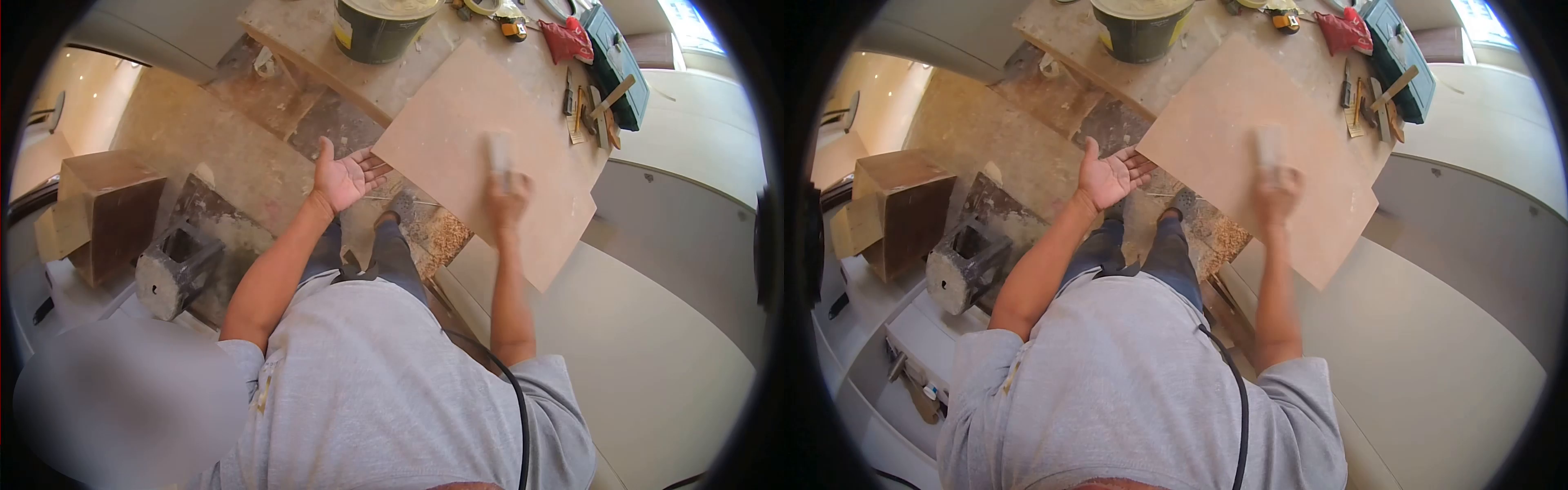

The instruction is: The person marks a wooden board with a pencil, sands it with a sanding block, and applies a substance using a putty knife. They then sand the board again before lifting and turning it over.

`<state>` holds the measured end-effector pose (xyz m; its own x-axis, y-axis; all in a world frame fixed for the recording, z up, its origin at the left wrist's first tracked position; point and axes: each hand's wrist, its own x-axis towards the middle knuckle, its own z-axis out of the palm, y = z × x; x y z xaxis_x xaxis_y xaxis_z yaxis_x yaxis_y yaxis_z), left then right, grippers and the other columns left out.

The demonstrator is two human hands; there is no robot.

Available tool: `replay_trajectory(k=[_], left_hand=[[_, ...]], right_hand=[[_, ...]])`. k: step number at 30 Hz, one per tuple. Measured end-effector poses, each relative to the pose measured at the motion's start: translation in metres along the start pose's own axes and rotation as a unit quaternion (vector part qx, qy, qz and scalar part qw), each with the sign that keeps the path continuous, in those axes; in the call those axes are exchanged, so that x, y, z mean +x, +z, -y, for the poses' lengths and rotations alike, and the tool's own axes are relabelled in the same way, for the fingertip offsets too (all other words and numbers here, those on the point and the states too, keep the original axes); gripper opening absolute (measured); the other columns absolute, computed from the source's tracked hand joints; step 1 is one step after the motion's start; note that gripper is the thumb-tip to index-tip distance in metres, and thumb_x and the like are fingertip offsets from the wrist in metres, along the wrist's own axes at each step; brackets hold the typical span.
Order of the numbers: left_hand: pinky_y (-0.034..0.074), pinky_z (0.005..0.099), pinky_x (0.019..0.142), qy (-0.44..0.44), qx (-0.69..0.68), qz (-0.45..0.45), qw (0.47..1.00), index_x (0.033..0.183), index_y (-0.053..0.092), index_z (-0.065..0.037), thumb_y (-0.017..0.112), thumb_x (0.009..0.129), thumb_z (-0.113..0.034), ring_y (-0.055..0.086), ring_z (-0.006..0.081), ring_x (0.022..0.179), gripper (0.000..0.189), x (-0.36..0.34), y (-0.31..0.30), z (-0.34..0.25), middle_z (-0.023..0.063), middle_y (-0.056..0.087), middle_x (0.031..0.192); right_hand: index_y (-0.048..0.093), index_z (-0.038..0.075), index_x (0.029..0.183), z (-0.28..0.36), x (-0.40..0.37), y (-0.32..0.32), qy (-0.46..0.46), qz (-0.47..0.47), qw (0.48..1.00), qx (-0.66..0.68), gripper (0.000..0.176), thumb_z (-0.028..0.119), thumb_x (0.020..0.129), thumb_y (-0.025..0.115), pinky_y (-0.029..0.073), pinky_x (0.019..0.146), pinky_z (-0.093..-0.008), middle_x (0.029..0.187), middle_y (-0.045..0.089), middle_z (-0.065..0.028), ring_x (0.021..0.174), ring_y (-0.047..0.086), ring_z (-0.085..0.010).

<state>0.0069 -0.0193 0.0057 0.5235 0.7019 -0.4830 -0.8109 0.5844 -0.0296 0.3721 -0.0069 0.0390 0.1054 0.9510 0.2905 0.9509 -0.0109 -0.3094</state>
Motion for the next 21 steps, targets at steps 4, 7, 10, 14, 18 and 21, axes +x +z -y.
replay_trajectory(k=[4, 7, 10, 14, 18, 21], left_hand=[[0.029, 0.0535, 0.118, -0.001, 0.001, -0.021, 1.0, 0.147, 0.044, 0.006, 0.018, 0.087, -0.091, 0.041, 0.0409, 0.144, 0.118, 0.0, -0.003, 0.003, 0.0251, 0.052, 0.147], [0.032, 0.0533, 0.116, -0.01, 0.017, -0.02, 1.0, 0.147, 0.044, 0.006, 0.018, 0.086, -0.092, 0.046, 0.0403, 0.139, 0.118, 0.004, -0.01, 0.001, 0.0241, 0.054, 0.145], [0.035, 0.0509, 0.114, -0.026, -0.016, 0.093, 0.995, 0.138, 0.052, 0.005, 0.02, 0.083, -0.095, 0.055, 0.0391, 0.128, 0.118, 0.014, -0.03, -0.004, 0.0217, 0.06, 0.135], [0.035, 0.0507, 0.114, -0.004, 0.021, -0.044, 0.999, 0.141, 0.049, 0.005, 0.023, 0.084, -0.094, 0.052, 0.0391, 0.132, 0.118, 0.004, 0.002, 0.0, 0.0215, 0.059, 0.136], [0.031, 0.0508, 0.116, 0.005, 0.008, -0.053, 0.999, 0.146, 0.044, 0.005, 0.024, 0.085, -0.094, 0.046, 0.039, 0.138, 0.118, 0.004, -0.003, 0.003, 0.0223, 0.055, 0.142], [0.031, 0.0517, 0.117, 0.013, 0.005, -0.039, 0.999, 0.147, 0.044, 0.004, 0.023, 0.085, -0.093, 0.045, 0.0391, 0.138, 0.117, 0.001, -0.006, 0.007, 0.022, 0.053, 0.144]], right_hand=[[0.069, 0.001, 0.094, -0.015, 0.022, 0.028, 0.17, -0.047, 0.979, -0.099, 0.028, 0.029, 0.091, 0.07, 0.048, 0.079, -0.0479, 0.084, 0.063, -0.0176, 0.084, 0.059, -0.033], [0.066, -0.002, 0.117, 0.102, -0.021, 0.104, -0.209, -0.128, 0.969, -0.01, 0.044, 0.029, 0.087, 0.072, 0.049, 0.085, -0.049, 0.099, 0.066, -0.0198, 0.092, 0.063, -0.0363], [0.065, 0.015, 0.131, 0.175, -0.011, 0.046, -0.191, 0.147, 0.958, 0.153, 0.051, 0.026, 0.083, 0.078, 0.048, 0.094, -0.0494, 0.118, 0.062, -0.0207, 0.112, 0.059, -0.0377], [0.065, 0.02, 0.135, 0.036, -0.013, -0.009, -0.129, 0.153, 0.979, 0.044, 0.053, 0.025, 0.084, 0.078, 0.05, 0.097, -0.048, 0.115, 0.068, -0.0197, 0.111, 0.061, -0.0362], [0.068, 0.001, 0.126, -0.09, -0.012, -0.028, 0.299, -0.085, 0.945, -0.102, 0.048, 0.034, 0.091, 0.071, 0.048, 0.099, -0.0486, 0.114, 0.065, -0.0213, 0.114, 0.056, -0.0378], [0.07, -0.003, 0.106, 0.016, 0.012, 0.015, 0.079, -0.079, 0.994, -0.001, 0.038, 0.03, 0.087, 0.073, 0.046, 0.1, -0.0479, 0.101, 0.07, -0.0233, 0.104, 0.062, -0.0412]])
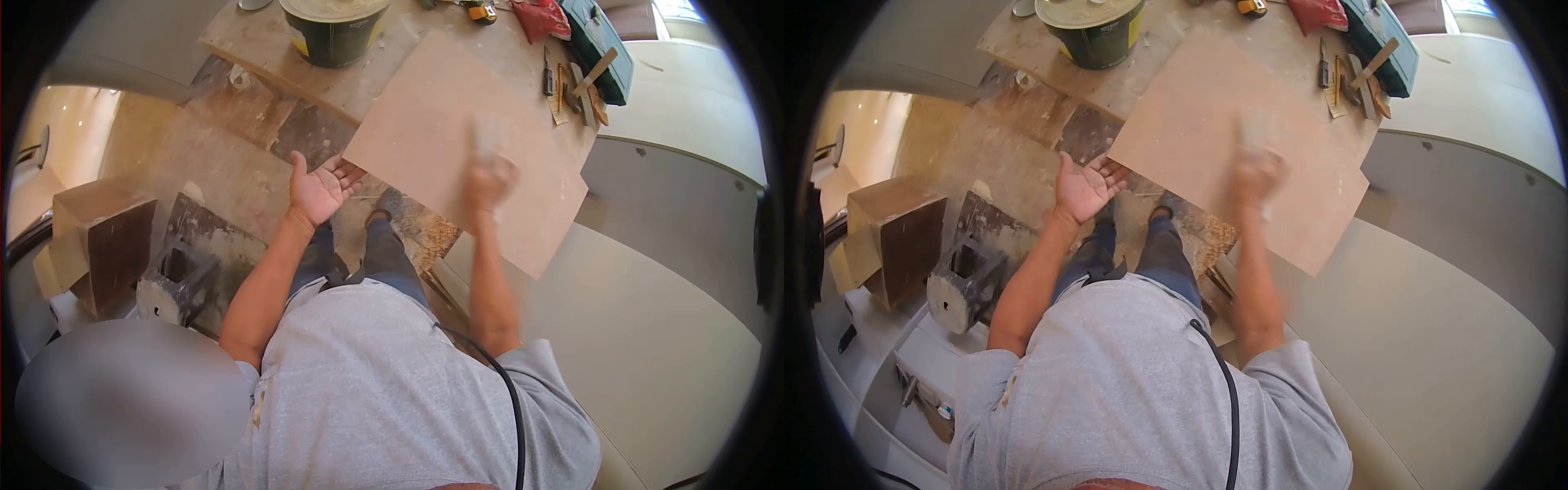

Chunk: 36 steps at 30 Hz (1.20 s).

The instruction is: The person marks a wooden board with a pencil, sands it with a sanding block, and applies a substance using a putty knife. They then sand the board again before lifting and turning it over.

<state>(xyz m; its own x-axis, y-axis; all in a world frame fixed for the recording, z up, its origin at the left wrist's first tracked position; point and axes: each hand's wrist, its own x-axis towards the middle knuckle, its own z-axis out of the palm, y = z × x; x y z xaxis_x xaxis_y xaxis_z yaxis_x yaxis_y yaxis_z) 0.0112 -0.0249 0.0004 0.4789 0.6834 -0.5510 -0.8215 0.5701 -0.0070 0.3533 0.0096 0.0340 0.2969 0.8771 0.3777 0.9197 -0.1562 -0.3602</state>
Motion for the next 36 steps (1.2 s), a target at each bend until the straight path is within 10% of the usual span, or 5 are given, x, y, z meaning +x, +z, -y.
replay_trajectory(k=[8, 13, 22, 29, 36], left_hand=[[0.033, 0.0514, 0.115, 0.063, -0.005, -0.052, 0.997, 0.147, 0.042, 0.004, 0.027, 0.086, -0.092, 0.047, 0.0366, 0.135, 0.115, -0.006, 0.021, 0.01, 0.0214, 0.051, 0.146], [0.032, 0.0507, 0.115, 0.029, -0.021, -0.043, 0.998, 0.145, 0.044, 0.004, 0.029, 0.088, -0.089, 0.046, 0.0367, 0.136, 0.111, -0.003, 0.004, 0.015, 0.0217, 0.052, 0.144], [0.033, 0.0495, 0.115, 0.073, -0.065, -0.063, 0.993, 0.143, 0.047, 0.001, 0.03, 0.088, -0.089, 0.046, 0.0347, 0.135, 0.107, -0.008, 0.025, 0.021, 0.0197, 0.054, 0.141], [0.05, 0.0397, 0.099, 0.144, 0.285, -0.17, 0.932, 0.125, 0.056, -0.001, 0.056, 0.103, -0.051, 0.065, 0.0202, 0.105, 0.055, 0.018, 0.015, 0.034, 0.0098, 0.068, 0.115], [0.057, 0.0294, 0.078, 0.201, 0.342, -0.207, 0.894, 0.117, 0.058, 0.0, 0.069, 0.1, -0.028, 0.069, 0.0147, 0.084, 0.034, 0.021, 0.014, 0.039, 0.0077, 0.071, 0.099]], right_hand=[[0.063, 0.02, 0.137, 0.089, -0.042, 0.007, -0.334, 0.28, 0.884, 0.169, 0.056, 0.025, 0.083, 0.078, 0.048, 0.101, -0.0508, 0.123, 0.065, -0.0178, 0.118, 0.059, -0.0373], [0.07, -0.001, 0.122, -0.123, 0.005, -0.068, 0.053, 0.107, 0.991, -0.051, 0.036, 0.018, 0.09, 0.07, 0.05, 0.092, -0.0456, 0.099, 0.071, -0.016, 0.097, 0.064, -0.0309], [0.068, 0.015, 0.127, 0.16, -0.032, 0.022, -0.324, 0.286, 0.88, 0.197, 0.047, 0.027, 0.083, 0.078, 0.048, 0.098, -0.0499, 0.118, 0.064, -0.0212, 0.112, 0.061, -0.0381], [0.064, 0.006, 0.128, -0.054, 0.089, 0.02, 0.046, 0.25, 0.953, 0.162, 0.047, 0.026, 0.087, 0.074, 0.053, 0.088, -0.0499, 0.106, 0.069, -0.0226, 0.096, 0.066, -0.0392], [0.073, 0.006, 0.112, 0.064, 0.107, 0.12, -0.222, 0.093, 0.962, 0.126, 0.039, 0.026, 0.078, 0.077, 0.052, 0.09, -0.0515, 0.107, 0.068, -0.0252, 0.101, 0.065, -0.0417]])
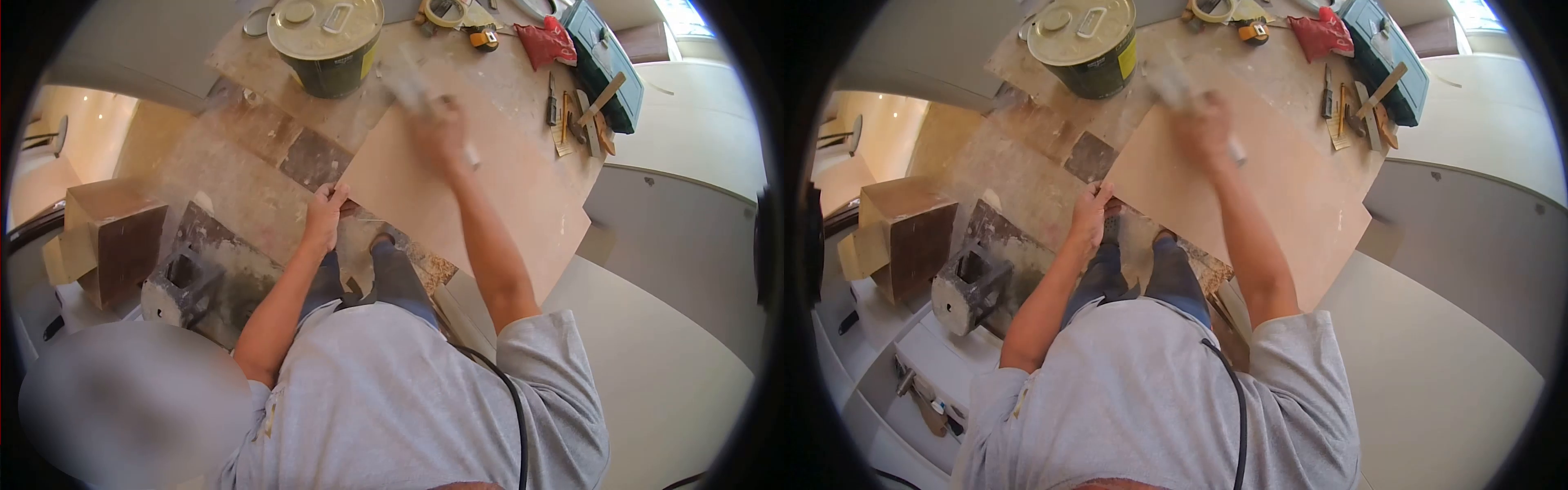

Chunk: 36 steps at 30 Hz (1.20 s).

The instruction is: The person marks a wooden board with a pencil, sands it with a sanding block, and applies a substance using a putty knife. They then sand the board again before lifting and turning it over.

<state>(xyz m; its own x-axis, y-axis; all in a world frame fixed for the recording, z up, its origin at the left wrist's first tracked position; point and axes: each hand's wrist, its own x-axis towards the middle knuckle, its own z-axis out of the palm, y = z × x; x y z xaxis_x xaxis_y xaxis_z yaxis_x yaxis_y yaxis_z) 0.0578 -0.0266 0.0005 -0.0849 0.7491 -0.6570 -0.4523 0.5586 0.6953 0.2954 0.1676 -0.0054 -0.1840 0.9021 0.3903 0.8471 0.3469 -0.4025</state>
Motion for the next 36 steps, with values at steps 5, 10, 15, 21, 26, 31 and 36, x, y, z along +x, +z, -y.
replay_trajectory(k=[5, 10, 15, 21, 26, 31, 36], left_hand=[[0.057, 0.0305, 0.081, 0.016, -0.03, 0.025, 0.999, 0.119, 0.059, 0.001, 0.067, 0.101, -0.027, 0.069, 0.0158, 0.086, 0.035, -0.004, 0.003, -0.007, 0.0087, 0.071, 0.103], [0.057, 0.0307, 0.082, 0.035, -0.004, 0.001, 0.999, 0.123, 0.058, 0.004, 0.065, 0.102, -0.025, 0.07, 0.0167, 0.089, 0.036, 0.002, 0.006, -0.001, 0.0095, 0.071, 0.105], [0.057, 0.0308, 0.082, 0.026, 0.025, -0.01, 0.999, 0.125, 0.057, 0.004, 0.064, 0.102, -0.023, 0.07, 0.0168, 0.089, 0.036, 0.0, 0.005, -0.005, 0.0093, 0.071, 0.105], [0.056, 0.0299, 0.081, 0.04, 0.023, -0.015, 0.999, 0.124, 0.058, 0.003, 0.063, 0.103, -0.024, 0.07, 0.0161, 0.089, 0.035, 0.001, 0.005, 0.001, 0.0086, 0.071, 0.104], [0.054, 0.0309, 0.083, 0.039, 0.039, 0.003, 0.998, 0.123, 0.059, -0.002, 0.067, 0.101, -0.036, 0.068, 0.0151, 0.09, 0.041, 0.004, 0.0, 0.004, 0.0063, 0.071, 0.103], [0.054, 0.0313, 0.081, 0.016, -0.031, 0.033, 0.999, 0.124, 0.058, -0.002, 0.061, 0.104, -0.029, 0.069, 0.0172, 0.09, 0.034, 0.005, -0.008, 0.006, 0.0085, 0.071, 0.103], [0.054, 0.0345, 0.084, -0.036, -0.096, 0.057, 0.993, 0.121, 0.061, -0.006, 0.054, 0.106, -0.037, 0.069, 0.02, 0.091, 0.035, -0.003, -0.01, -0.002, 0.0081, 0.072, 0.104]], right_hand=[[0.067, 0.016, 0.133, 0.03, -0.043, -0.051, -0.245, 0.186, 0.949, 0.076, 0.052, 0.025, 0.082, 0.075, 0.048, 0.098, -0.0507, 0.117, 0.066, -0.0188, 0.113, 0.06, -0.0386], [0.065, 0.011, 0.132, -0.036, 0.065, -0.038, 0.019, 0.024, 0.999, 0.012, 0.051, 0.029, 0.085, 0.073, 0.048, 0.094, -0.0524, 0.115, 0.064, -0.0232, 0.106, 0.06, -0.042], [0.065, 0.008, 0.127, 0.058, -0.009, -0.016, -0.068, 0.024, 0.997, -0.02, 0.05, 0.027, 0.082, 0.074, 0.048, 0.093, -0.0527, 0.11, 0.065, -0.0258, 0.106, 0.06, -0.0433], [0.068, 0.01, 0.127, -0.022, 0.028, -0.04, -0.115, 0.092, 0.989, 0.01, 0.048, 0.031, 0.084, 0.075, 0.049, 0.095, -0.0503, 0.114, 0.064, -0.025, 0.108, 0.061, -0.0411], [0.071, 0.01, 0.124, -0.001, 0.065, -0.018, 0.069, 0.005, 0.997, -0.024, 0.046, 0.033, 0.084, 0.075, 0.048, 0.097, -0.0471, 0.111, 0.064, -0.0242, 0.111, 0.059, -0.0405], [0.068, 0.013, 0.131, 0.084, -0.102, -0.047, -0.088, 0.129, 0.986, 0.054, 0.048, 0.031, 0.086, 0.073, 0.049, 0.092, -0.0514, 0.11, 0.065, -0.0218, 0.103, 0.061, -0.0386], [0.072, 0.01, 0.122, -0.052, -0.027, -0.056, -0.008, 0.077, 0.997, -0.029, 0.04, 0.031, 0.088, 0.072, 0.052, 0.087, -0.0496, 0.108, 0.067, -0.0218, 0.096, 0.064, -0.038]])
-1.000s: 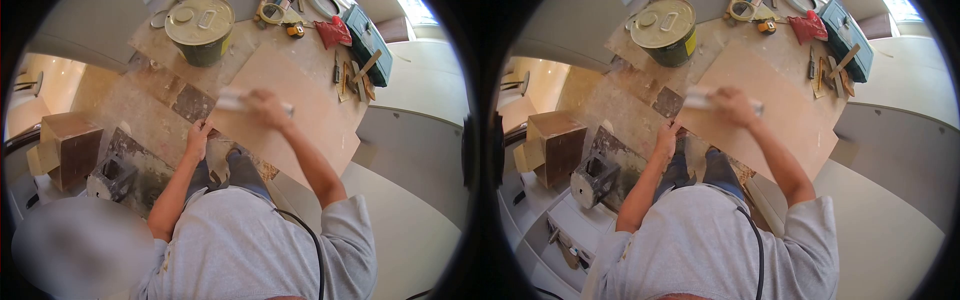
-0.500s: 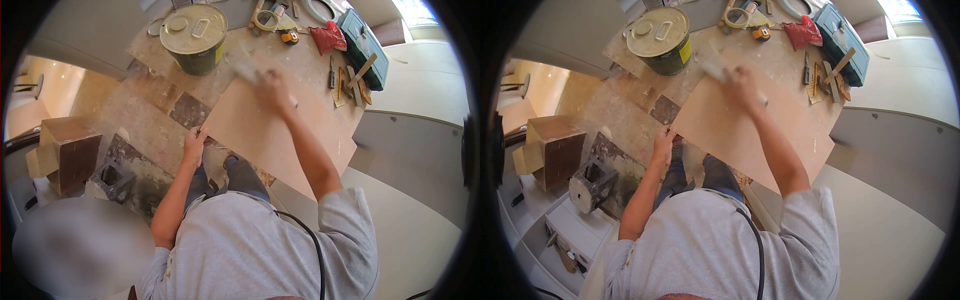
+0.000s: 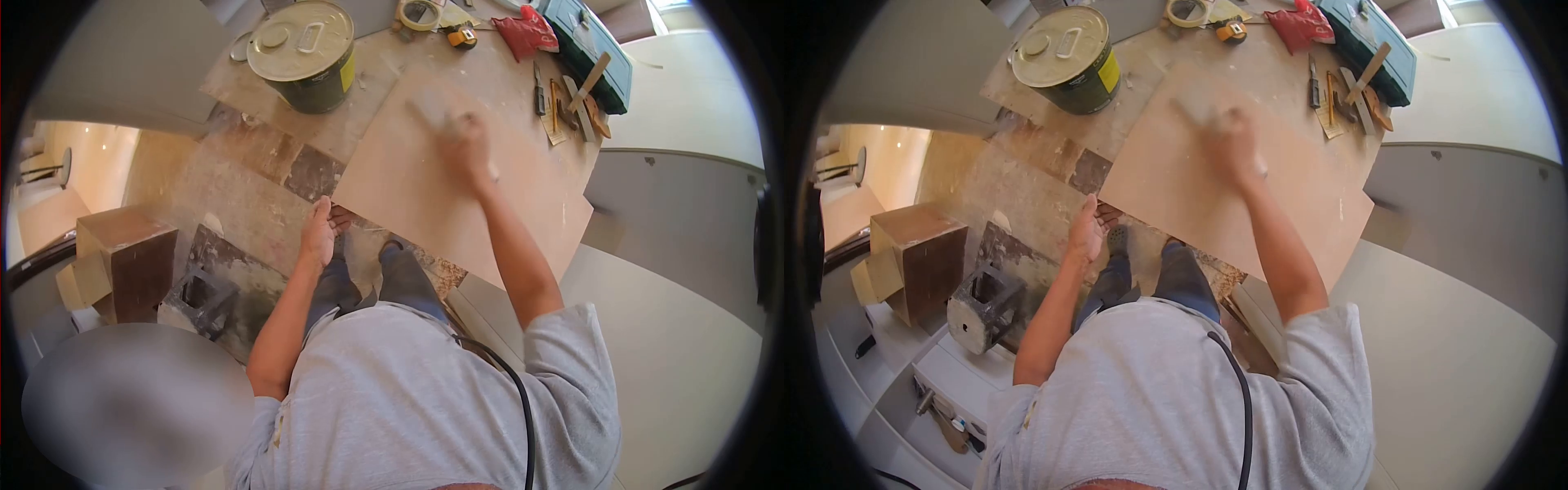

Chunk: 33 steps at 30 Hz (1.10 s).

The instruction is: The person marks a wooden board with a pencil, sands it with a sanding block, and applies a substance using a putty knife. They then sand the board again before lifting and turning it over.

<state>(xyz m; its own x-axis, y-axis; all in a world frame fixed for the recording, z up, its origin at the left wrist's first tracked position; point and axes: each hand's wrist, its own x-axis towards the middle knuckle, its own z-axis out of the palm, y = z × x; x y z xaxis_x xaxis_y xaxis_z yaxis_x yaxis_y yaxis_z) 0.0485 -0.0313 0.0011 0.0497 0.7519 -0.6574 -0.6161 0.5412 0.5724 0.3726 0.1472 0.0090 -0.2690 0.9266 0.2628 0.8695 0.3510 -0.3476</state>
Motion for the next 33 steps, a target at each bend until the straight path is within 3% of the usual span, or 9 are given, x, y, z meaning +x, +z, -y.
replay_trajectory(k=[6, 9, 13, 15, 16, 20, 22, 24, 33], left_hand=[[0.05, 0.0391, 0.092, -0.04, 0.053, 0.042, 0.997, 0.119, 0.063, -0.008, 0.05, 0.106, -0.05, 0.068, 0.0224, 0.094, 0.046, 0.015, -0.013, 0.003, 0.0076, 0.072, 0.103], [0.049, 0.0406, 0.095, -0.062, -0.012, 0.034, 0.997, 0.119, 0.063, -0.008, 0.049, 0.105, -0.052, 0.067, 0.0228, 0.095, 0.048, 0.014, 0.005, -0.015, 0.0076, 0.071, 0.1], [0.053, 0.0381, 0.086, -0.032, 0.119, 0.019, 0.992, 0.115, 0.063, -0.008, 0.054, 0.105, -0.046, 0.068, 0.0219, 0.088, 0.04, 0.025, -0.002, -0.016, 0.0079, 0.071, 0.097], [0.055, 0.037, 0.083, -0.01, 0.176, 0.015, 0.984, 0.112, 0.063, -0.009, 0.056, 0.105, -0.044, 0.068, 0.0214, 0.085, 0.037, 0.031, -0.001, -0.013, 0.0082, 0.071, 0.097], [0.055, 0.0362, 0.08, -0.007, 0.17, 0.031, 0.985, 0.111, 0.063, -0.009, 0.058, 0.104, -0.041, 0.068, 0.021, 0.082, 0.033, 0.031, -0.004, -0.014, 0.008, 0.071, 0.097], [0.054, 0.0402, 0.085, -0.05, 0.186, 0.093, 0.977, 0.117, 0.065, -0.011, 0.061, 0.102, -0.044, 0.068, 0.021, 0.092, 0.036, 0.048, -0.021, -0.024, 0.0063, 0.072, 0.101], [0.054, 0.0403, 0.085, -0.079, 0.177, 0.077, 0.978, 0.118, 0.065, -0.011, 0.06, 0.102, -0.044, 0.068, 0.0212, 0.092, 0.038, 0.049, -0.015, -0.029, 0.0069, 0.071, 0.103], [0.055, 0.0404, 0.086, -0.105, 0.162, 0.058, 0.979, 0.119, 0.065, -0.011, 0.06, 0.102, -0.045, 0.067, 0.0213, 0.091, 0.039, 0.045, -0.013, -0.03, 0.0074, 0.071, 0.106], [0.054, 0.0422, 0.086, -0.079, 0.143, 0.025, 0.986, 0.127, 0.06, -0.012, 0.054, 0.105, -0.046, 0.064, 0.0236, 0.094, 0.042, 0.051, -0.016, -0.021, 0.0096, 0.068, 0.11]], right_hand=[[0.07, 0.007, 0.115, 0.074, 0.025, 0.068, 0.198, -0.098, 0.974, 0.06, 0.038, 0.025, 0.081, 0.072, 0.053, 0.086, -0.0471, 0.104, 0.069, -0.0244, 0.099, 0.065, -0.0384], [0.071, 0.01, 0.116, 0.155, -0.055, 0.012, -0.02, -0.082, 0.995, 0.061, 0.039, 0.027, 0.082, 0.074, 0.05, 0.089, -0.0508, 0.091, 0.066, -0.0169, 0.096, 0.063, -0.0374], [0.072, 0.012, 0.109, 0.025, -0.165, -0.079, 0.031, -0.12, 0.971, -0.206, 0.019, 0.02, 0.092, 0.065, 0.05, 0.095, -0.0488, 0.11, 0.072, -0.0116, 0.086, 0.069, -0.03], [0.069, 0.007, 0.117, -0.023, -0.217, -0.155, 0.566, -0.136, 0.811, 0.056, 0.032, 0.031, 0.096, 0.062, 0.049, 0.094, -0.0469, 0.104, 0.067, -0.0177, 0.091, 0.065, -0.0363], [0.071, 0.008, 0.108, -0.099, -0.28, -0.128, 0.522, -0.217, 0.792, -0.231, 0.034, 0.037, 0.091, 0.068, 0.05, 0.087, -0.0546, 0.117, 0.062, -0.0207, 0.108, 0.061, -0.0367], [0.067, 0.009, 0.118, -0.061, -0.236, -0.111, 0.67, -0.23, 0.691, -0.146, 0.04, 0.041, 0.094, 0.064, 0.051, 0.086, -0.0539, 0.115, 0.061, -0.0192, 0.103, 0.062, -0.0355], [0.057, 0.01, 0.137, -0.026, -0.212, 0.043, 0.422, 0.303, 0.831, -0.201, 0.041, 0.027, 0.101, 0.047, 0.044, 0.098, -0.0524, 0.122, 0.063, -0.0193, 0.114, 0.058, -0.0359], [0.056, 0.004, 0.138, 0.157, -0.14, 0.027, 0.092, -0.118, 0.97, -0.189, 0.045, 0.02, 0.096, 0.048, 0.042, 0.099, -0.0608, 0.134, 0.058, -0.0191, 0.122, 0.054, -0.0367], [0.073, 0.005, 0.098, 0.069, -0.261, -0.08, 0.312, -0.124, 0.935, -0.109, 0.028, 0.031, 0.088, 0.073, 0.049, 0.089, -0.0516, 0.109, 0.071, -0.0103, 0.096, 0.066, -0.0315]])
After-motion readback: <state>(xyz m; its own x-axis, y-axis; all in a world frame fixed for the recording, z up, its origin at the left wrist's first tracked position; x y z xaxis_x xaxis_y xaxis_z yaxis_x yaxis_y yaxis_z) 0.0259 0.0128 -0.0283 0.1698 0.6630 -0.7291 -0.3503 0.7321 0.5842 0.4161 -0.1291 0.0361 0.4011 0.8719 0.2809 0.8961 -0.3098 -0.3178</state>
